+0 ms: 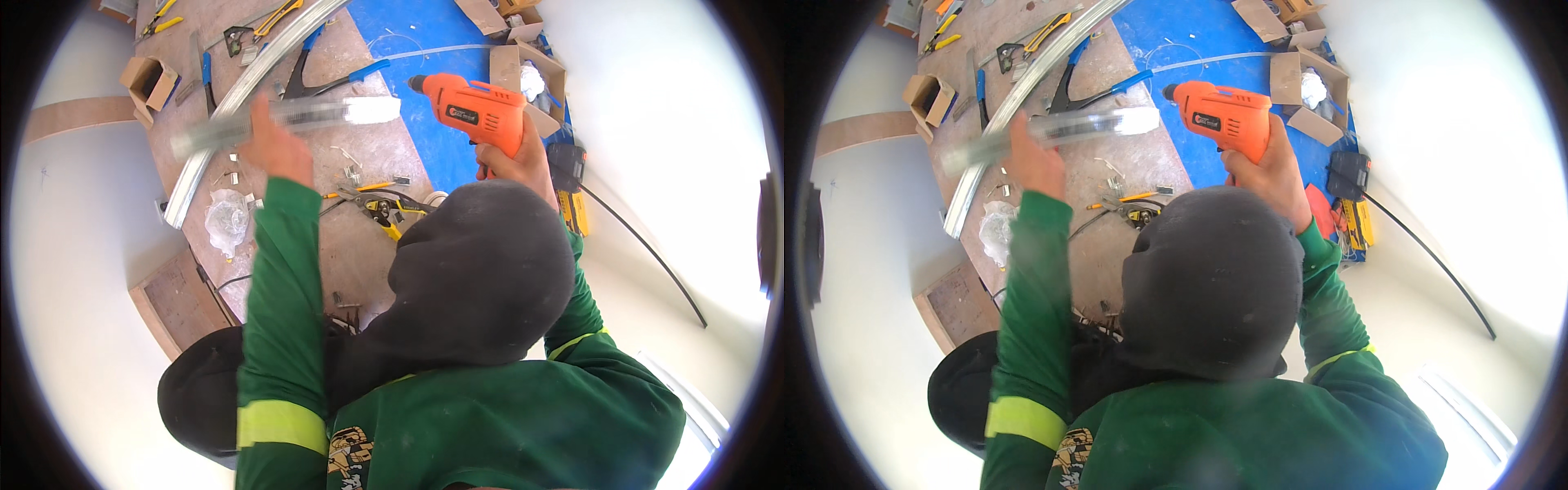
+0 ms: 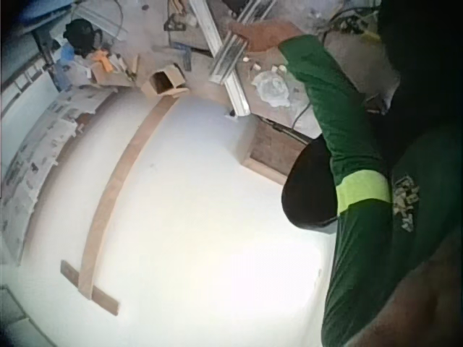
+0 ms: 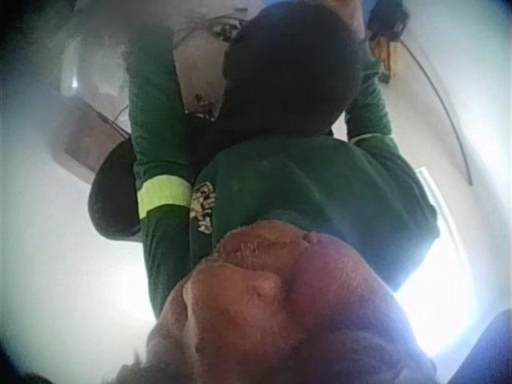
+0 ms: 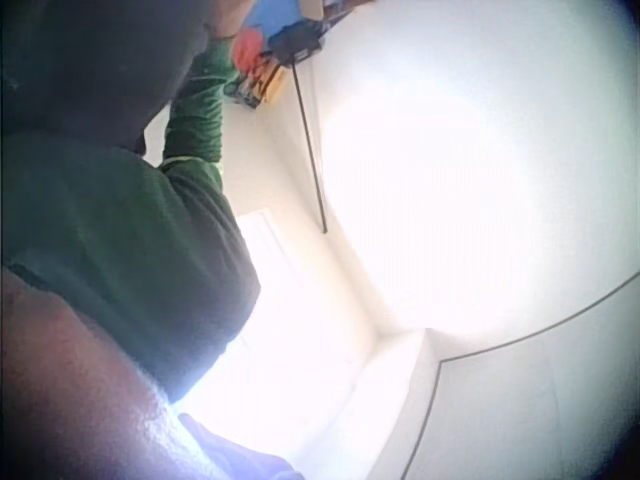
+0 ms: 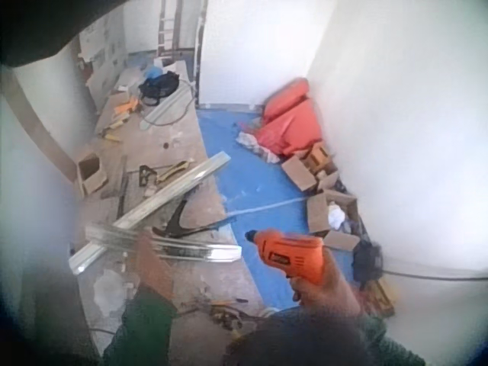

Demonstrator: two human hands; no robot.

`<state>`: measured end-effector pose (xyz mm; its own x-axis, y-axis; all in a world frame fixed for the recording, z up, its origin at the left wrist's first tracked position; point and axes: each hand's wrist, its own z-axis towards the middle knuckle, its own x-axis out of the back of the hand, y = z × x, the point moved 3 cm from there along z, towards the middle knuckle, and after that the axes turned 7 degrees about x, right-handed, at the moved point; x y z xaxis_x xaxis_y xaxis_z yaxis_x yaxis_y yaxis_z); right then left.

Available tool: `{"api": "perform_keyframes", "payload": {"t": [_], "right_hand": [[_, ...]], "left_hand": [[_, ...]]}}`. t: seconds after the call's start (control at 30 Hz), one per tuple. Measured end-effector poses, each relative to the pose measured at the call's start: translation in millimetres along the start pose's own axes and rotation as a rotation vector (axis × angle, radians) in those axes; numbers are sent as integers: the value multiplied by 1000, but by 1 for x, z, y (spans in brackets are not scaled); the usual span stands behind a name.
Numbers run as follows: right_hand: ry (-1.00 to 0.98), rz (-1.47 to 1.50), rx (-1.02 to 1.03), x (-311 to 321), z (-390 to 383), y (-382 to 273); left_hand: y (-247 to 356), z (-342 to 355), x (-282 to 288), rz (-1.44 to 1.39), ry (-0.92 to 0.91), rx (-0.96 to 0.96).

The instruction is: The person cuts a metal profile with shears, measures and marks it, then drills holes and installs it on the wall. They repeat the cutting and drilling steps for additional sections and secure them to the wall.

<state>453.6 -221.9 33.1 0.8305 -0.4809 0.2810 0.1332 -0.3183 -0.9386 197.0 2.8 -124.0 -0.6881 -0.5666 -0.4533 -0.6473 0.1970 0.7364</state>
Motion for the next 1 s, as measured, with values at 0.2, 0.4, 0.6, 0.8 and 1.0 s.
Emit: {"api": "perform_keyframes", "payload": {"t": [0.2,0.4,0.6,0.8,1.0], "right_hand": [[-120,-125,-29,8,13,12],[-274,-284,-42,-9,25,35],[-354,-404,-92,-21,26,38],[-369,-474,-77,-27,34,35],[-408,-573,-64,-35,32,17]], "left_hand": [[-44,-3,131,44,416,213],[-44,8,147,259,417,242],[-46,7,150,315,435,304],[-37,-2,131,247,547,369],[-29,-11,114,169,648,347]]}}
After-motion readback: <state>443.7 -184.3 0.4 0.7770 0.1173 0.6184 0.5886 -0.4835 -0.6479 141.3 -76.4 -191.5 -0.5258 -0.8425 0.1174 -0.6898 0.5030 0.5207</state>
